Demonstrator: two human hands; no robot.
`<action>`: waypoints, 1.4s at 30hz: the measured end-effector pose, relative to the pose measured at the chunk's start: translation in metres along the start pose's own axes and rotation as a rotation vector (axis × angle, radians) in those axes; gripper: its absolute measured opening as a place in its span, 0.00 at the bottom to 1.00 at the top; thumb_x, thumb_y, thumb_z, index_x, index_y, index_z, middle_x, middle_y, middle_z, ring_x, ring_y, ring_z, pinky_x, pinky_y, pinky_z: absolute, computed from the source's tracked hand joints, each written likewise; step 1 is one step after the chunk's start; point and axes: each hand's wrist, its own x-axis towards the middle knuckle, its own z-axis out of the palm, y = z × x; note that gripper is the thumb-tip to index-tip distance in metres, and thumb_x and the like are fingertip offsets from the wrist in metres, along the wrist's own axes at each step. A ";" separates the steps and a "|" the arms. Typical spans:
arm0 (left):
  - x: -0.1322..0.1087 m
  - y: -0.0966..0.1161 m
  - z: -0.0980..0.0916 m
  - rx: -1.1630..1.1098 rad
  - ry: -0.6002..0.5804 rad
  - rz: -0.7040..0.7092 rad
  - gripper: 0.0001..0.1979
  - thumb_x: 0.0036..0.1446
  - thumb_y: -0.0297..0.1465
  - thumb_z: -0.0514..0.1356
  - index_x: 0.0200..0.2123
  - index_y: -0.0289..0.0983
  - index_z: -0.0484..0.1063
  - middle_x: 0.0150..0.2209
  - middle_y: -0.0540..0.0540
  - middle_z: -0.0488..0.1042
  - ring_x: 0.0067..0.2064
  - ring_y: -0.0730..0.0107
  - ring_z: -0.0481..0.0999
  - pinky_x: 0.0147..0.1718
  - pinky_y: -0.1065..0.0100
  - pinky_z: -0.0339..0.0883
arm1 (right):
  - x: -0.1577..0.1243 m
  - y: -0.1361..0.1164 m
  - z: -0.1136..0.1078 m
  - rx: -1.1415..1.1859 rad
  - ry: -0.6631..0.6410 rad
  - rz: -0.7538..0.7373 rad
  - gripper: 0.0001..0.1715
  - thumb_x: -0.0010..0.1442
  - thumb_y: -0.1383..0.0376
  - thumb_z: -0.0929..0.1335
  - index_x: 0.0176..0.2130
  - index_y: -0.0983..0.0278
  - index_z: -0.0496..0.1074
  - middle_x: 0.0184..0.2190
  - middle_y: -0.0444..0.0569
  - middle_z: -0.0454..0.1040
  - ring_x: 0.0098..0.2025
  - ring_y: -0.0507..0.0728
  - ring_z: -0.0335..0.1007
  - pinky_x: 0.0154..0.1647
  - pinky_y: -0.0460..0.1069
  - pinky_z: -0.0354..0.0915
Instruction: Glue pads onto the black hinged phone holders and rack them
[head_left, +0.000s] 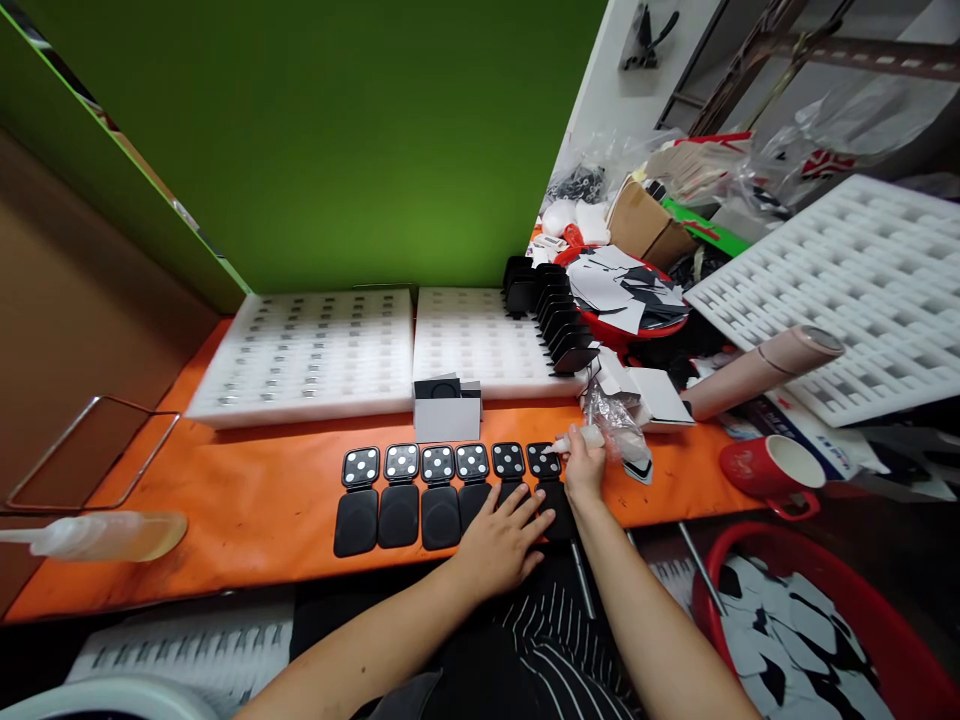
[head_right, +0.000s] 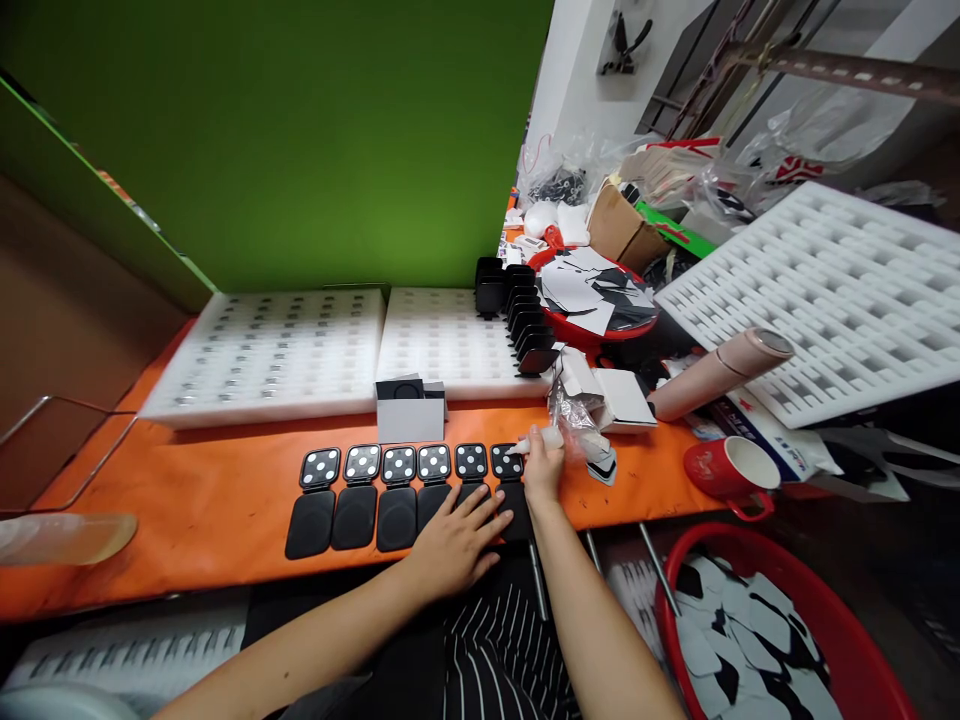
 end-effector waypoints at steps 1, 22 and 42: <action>0.000 0.000 0.000 -0.005 0.001 -0.001 0.27 0.62 0.44 0.45 0.63 0.45 0.50 0.65 0.48 0.52 0.64 0.57 0.51 0.60 0.49 0.41 | 0.000 0.001 0.000 0.002 -0.007 -0.001 0.18 0.48 0.52 0.68 0.25 0.65 0.68 0.21 0.46 0.73 0.24 0.54 0.70 0.25 0.47 0.63; 0.000 -0.001 0.000 0.027 0.017 0.011 0.26 0.62 0.44 0.44 0.62 0.45 0.51 0.65 0.49 0.53 0.64 0.58 0.51 0.60 0.50 0.43 | -0.005 -0.007 0.003 0.017 0.007 -0.023 0.19 0.48 0.51 0.68 0.26 0.65 0.67 0.20 0.44 0.71 0.22 0.52 0.67 0.20 0.46 0.59; 0.000 -0.001 0.004 0.028 0.031 0.005 0.26 0.62 0.44 0.45 0.62 0.45 0.51 0.65 0.49 0.52 0.64 0.56 0.52 0.59 0.48 0.44 | -0.015 0.004 -0.017 -0.111 -0.016 -0.105 0.23 0.52 0.47 0.66 0.27 0.66 0.68 0.21 0.46 0.72 0.22 0.54 0.68 0.23 0.47 0.61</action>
